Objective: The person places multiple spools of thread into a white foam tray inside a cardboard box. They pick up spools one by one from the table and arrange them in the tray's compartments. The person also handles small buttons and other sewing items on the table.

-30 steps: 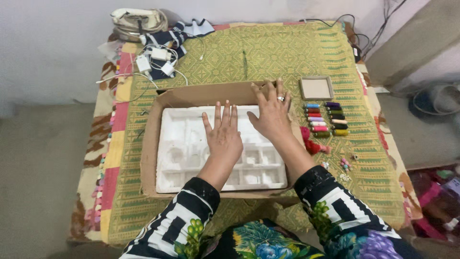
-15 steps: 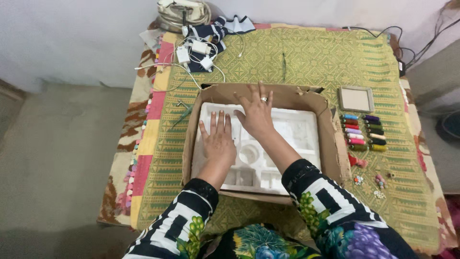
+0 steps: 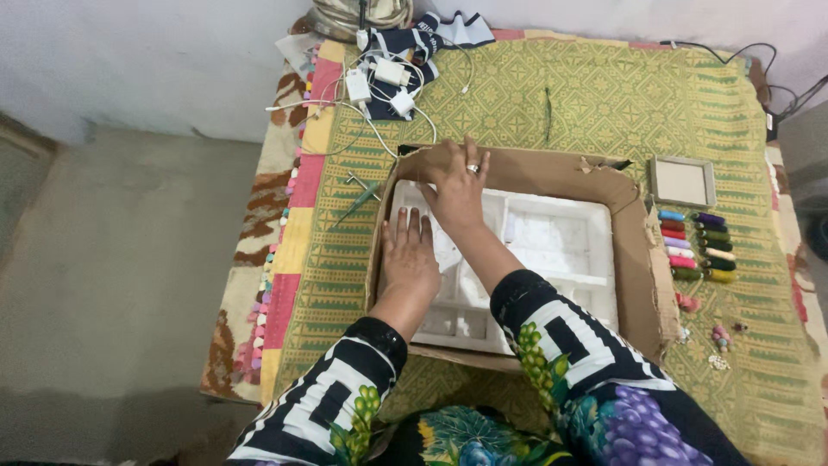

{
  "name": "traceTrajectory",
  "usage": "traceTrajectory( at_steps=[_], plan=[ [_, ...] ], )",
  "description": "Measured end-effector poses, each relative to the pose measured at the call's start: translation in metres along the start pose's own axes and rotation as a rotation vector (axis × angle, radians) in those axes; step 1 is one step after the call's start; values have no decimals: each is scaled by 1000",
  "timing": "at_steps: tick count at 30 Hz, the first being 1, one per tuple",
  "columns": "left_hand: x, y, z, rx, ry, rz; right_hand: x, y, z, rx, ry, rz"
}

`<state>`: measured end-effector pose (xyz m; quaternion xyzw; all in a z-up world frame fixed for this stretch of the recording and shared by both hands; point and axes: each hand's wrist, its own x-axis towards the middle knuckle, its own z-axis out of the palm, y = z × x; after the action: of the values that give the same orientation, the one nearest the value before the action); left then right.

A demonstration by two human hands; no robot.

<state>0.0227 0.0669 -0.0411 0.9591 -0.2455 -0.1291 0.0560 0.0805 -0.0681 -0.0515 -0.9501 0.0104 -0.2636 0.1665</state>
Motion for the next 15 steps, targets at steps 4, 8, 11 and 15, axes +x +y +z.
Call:
traceTrajectory(
  at_steps=[4,8,11,15],
  plan=[
    [5,-5,11,31,48,12,2,-1,11,-24,34,0],
    [7,-7,18,32,60,13,3,-1,17,5,42,-7],
    [8,-7,21,71,24,18,3,0,16,35,31,-26],
    [7,-7,24,96,40,28,6,-1,8,108,46,-26]
  ],
)
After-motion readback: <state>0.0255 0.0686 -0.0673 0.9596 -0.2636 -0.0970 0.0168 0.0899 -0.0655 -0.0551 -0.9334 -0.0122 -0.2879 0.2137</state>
